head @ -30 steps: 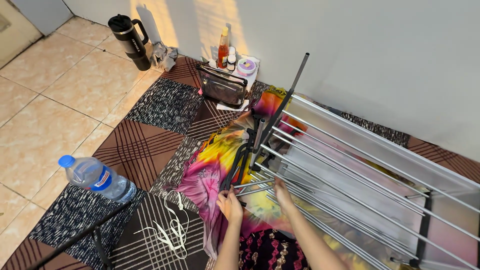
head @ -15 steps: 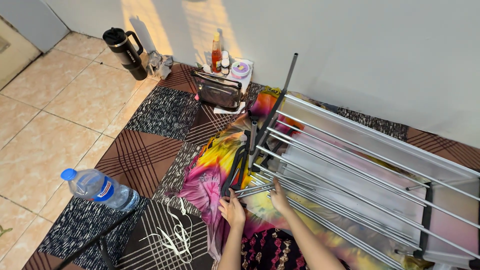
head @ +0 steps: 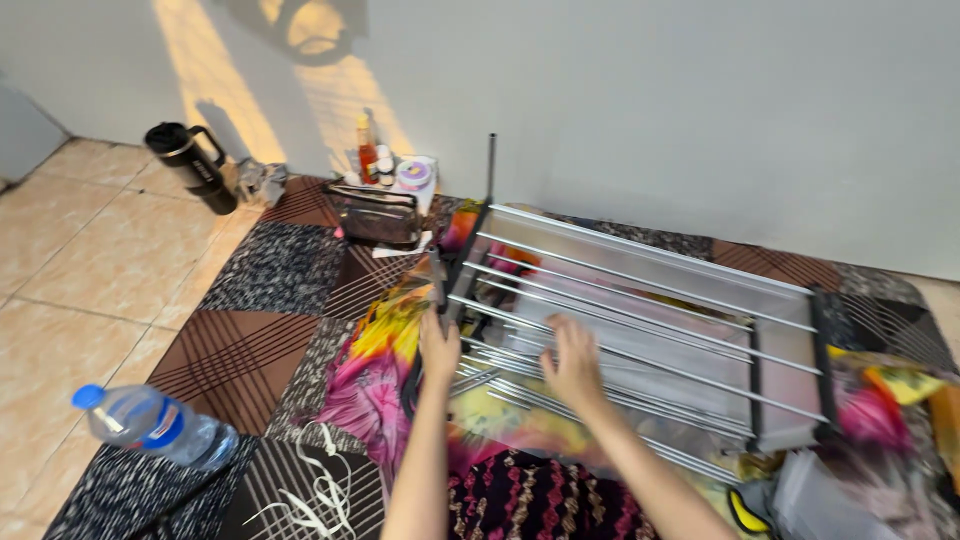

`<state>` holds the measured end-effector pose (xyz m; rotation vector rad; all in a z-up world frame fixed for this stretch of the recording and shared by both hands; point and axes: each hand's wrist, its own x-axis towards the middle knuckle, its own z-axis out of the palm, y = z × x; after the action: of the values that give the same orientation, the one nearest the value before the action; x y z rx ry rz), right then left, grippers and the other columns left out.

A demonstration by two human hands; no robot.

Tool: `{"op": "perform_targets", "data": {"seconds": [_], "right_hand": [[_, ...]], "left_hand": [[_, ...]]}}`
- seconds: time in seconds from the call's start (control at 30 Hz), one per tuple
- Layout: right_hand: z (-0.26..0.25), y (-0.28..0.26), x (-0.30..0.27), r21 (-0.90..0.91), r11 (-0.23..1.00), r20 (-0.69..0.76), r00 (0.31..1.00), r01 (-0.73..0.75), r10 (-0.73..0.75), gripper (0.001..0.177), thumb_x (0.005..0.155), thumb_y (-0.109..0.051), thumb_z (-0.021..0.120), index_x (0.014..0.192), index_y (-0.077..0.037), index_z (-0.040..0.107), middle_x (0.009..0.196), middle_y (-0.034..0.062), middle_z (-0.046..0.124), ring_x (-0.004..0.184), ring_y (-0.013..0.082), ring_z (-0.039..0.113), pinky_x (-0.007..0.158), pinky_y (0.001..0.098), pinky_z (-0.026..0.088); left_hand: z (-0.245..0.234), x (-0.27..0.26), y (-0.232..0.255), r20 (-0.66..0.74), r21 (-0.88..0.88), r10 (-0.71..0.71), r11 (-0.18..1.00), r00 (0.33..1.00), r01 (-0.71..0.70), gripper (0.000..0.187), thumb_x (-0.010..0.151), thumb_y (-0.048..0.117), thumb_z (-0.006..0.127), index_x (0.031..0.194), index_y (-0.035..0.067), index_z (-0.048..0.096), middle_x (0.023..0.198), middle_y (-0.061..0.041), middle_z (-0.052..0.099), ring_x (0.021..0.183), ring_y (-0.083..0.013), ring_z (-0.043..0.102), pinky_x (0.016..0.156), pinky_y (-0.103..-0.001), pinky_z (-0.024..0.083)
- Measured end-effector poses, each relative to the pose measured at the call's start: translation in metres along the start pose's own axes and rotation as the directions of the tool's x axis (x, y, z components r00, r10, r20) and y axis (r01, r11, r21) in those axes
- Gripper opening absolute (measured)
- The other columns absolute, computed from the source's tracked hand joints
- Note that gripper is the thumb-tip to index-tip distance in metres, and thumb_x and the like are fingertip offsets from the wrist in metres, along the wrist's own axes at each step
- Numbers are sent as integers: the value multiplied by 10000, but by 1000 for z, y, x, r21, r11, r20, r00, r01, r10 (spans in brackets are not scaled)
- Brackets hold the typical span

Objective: The person assembles a metal-framed furniture unit on a patterned mat. They connect black plastic connectors to silver metal rods, insert translucent plastic panels, and secure the frame by hand.

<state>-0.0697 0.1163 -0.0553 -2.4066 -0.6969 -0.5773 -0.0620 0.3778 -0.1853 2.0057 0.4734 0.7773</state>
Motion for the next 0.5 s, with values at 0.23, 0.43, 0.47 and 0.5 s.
{"op": "perform_targets", "data": {"seconds": [0.23, 0.43, 0.47, 0.5], "right_hand": [[-79, 102, 0, -369, 887, 521, 728, -279, 446, 575, 983, -652, 509, 989, -142, 774, 848, 169, 727, 898, 374, 703, 831, 482, 549], [-110, 169, 19, -466, 884, 345, 924, 15, 166, 733, 889, -784, 434, 734, -162, 790, 630, 138, 685, 680, 356, 703, 704, 470, 579], [-120, 180, 26, -489, 872, 319, 933, 14, 164, 718, 870, -784, 447, 739, -168, 793, 605, 138, 677, 649, 360, 698, 670, 477, 578], [-132, 191, 34, -510, 860, 294, 942, 11, 163, 704, 852, -783, 461, 744, -174, 796, 579, 138, 669, 617, 364, 693, 636, 484, 576]], "left_hand": [[13, 18, 14, 71, 125, -167, 980, 983, 158, 415, 1020, 191, 559, 1387, -2, 530, 1140, -312, 671, 1066, -486, 636, 891, -513, 504], [34, 7, 84, -108, 14, -10, 1000, 994, 11, 209, 1016, 146, 576, 1162, 3, 623, 947, -284, 709, 913, -480, 682, 719, -525, 530], [41, 5, 99, -114, 2, -21, 1000, 993, 21, 185, 1024, 158, 590, 1125, 9, 629, 941, -287, 704, 915, -486, 676, 706, -528, 527], [44, 3, 112, -107, -4, -3, 1000, 994, 3, 166, 1025, 156, 585, 1101, 14, 625, 931, -277, 710, 899, -485, 678, 698, -529, 524]]}}
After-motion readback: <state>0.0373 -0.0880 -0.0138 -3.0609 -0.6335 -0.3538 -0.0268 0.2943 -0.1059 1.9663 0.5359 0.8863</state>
